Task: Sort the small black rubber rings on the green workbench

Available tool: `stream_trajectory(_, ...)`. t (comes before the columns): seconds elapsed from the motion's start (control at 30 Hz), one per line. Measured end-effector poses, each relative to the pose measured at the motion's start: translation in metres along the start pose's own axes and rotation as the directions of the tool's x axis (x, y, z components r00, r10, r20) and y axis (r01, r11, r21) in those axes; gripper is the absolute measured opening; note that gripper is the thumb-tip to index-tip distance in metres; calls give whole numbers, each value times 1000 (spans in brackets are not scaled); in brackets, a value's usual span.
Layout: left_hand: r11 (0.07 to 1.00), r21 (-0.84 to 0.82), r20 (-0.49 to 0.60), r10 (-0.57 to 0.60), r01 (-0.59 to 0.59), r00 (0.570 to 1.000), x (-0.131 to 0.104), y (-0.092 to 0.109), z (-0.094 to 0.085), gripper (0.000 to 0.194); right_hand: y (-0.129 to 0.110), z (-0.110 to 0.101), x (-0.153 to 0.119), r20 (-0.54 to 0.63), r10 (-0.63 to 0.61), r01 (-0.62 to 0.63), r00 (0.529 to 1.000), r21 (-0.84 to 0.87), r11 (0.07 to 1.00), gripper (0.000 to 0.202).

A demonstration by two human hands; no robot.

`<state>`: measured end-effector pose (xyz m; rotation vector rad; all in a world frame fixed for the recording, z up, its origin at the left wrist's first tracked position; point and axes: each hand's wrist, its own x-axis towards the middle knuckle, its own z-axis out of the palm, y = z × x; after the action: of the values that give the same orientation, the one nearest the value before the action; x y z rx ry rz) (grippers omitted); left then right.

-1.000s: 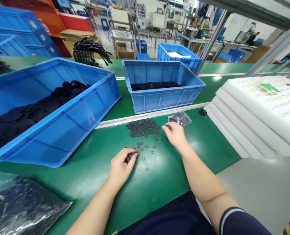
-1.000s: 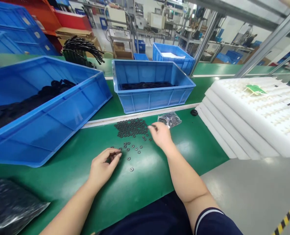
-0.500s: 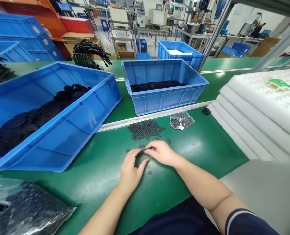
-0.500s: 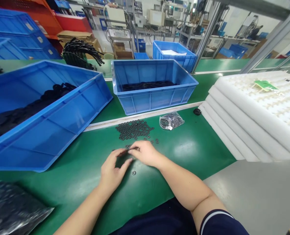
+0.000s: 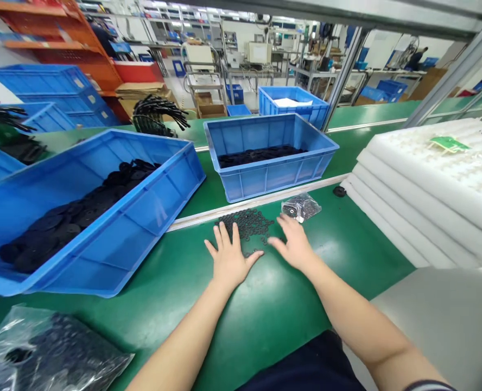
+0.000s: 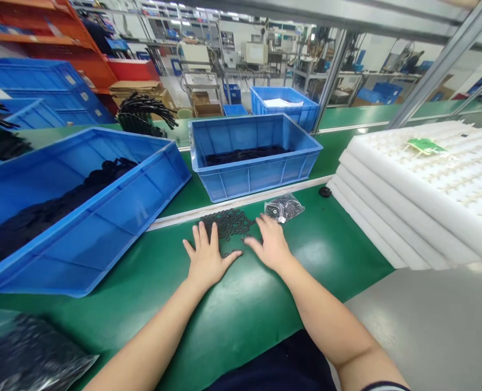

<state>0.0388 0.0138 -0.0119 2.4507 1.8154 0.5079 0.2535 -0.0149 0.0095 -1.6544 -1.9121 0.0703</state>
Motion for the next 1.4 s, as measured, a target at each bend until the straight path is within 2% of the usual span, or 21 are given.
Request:
stream_trajectory(0.07,999,-8,-18,-47,47,999,19,-1,2,111,-7,4,-25,169,-90,105,982,-82,991,90)
stream_trajectory(0.1,999,-24,-22,-49,49,999,26,-1,2,111,-7,6,-34,225,-94,124,970,-125,984,98)
stream_trajectory(0.17,998,-70,-21,-3,2,1000,33,-1,0,108,-4,10,-42,261,-70,124,963,-198,972,107)
stream_trajectory(0.27,989,-128,-41,72,-77,997,33,-2,-6,99,0,26,-27,243,-58,118,968,-244,963,110)
stream_trajectory(0.37,979,-189,-76,-92,77,993,30,-5,-8,92,-5,48,-1,223,-88,143,971,-243,960,109)
stream_trajectory(0.43,954,-268,-44,-148,131,988,30,-8,-8,94,-10,61,14,219,-110,163,969,-240,957,105)
stream_trajectory(0.57,898,-435,3,-62,57,998,27,-16,-10,86,-12,75,30,225,-165,217,960,-234,948,96)
stream_trajectory(0.63,856,-515,-12,-50,37,999,26,-19,-13,78,-10,77,34,225,-204,255,953,-228,940,95)
stream_trajectory(0.73,805,-592,-35,-61,28,998,25,-21,-15,78,-7,78,37,207,-251,294,946,-218,931,91)
stream_trajectory(0.9,780,-624,-24,-60,32,998,24,-22,-16,84,-4,79,38,190,-263,303,946,-222,927,82)
stream_trajectory(1.07,762,-648,-17,-6,-7,1000,21,-25,-18,90,6,83,40,187,-261,303,947,-249,920,78)
stream_trajectory(1.2,747,-665,-23,9,-22,1000,18,-27,-18,88,13,86,43,187,-258,300,948,-256,919,77)
stream_trajectory(1.4,746,-666,2,14,-9,1000,17,-28,-16,83,2,80,42,147,-208,243,967,-287,926,70)
